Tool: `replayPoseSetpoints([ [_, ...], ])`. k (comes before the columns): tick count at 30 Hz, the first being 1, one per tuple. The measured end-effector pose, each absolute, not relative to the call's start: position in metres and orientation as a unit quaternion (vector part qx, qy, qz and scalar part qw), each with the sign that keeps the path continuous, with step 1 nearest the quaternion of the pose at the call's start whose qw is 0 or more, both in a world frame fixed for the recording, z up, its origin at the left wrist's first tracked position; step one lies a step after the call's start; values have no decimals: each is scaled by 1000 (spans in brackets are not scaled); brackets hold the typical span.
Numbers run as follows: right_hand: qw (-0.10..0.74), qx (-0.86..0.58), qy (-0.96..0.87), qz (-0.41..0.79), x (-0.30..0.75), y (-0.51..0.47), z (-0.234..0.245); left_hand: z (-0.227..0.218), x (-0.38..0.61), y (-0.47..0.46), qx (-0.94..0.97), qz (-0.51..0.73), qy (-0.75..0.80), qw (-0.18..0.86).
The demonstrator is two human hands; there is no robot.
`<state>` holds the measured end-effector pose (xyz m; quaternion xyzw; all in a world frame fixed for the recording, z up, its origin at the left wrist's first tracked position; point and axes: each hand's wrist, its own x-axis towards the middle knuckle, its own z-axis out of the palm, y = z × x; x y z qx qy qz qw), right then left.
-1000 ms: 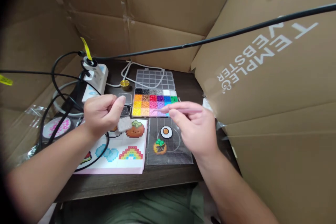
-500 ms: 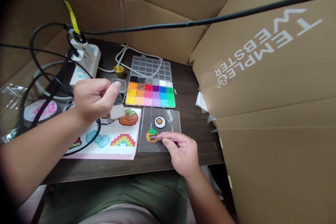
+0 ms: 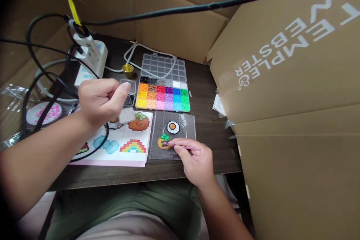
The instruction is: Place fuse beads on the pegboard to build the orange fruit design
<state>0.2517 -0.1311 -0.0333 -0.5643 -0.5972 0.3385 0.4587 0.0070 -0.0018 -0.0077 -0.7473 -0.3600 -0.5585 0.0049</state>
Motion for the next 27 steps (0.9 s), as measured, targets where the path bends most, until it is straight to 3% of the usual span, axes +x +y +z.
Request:
replayPoseSetpoints([
  [27,447,-584,-590,333,251,-132,-34,-8,7,-2,-750,-551,-366,10],
])
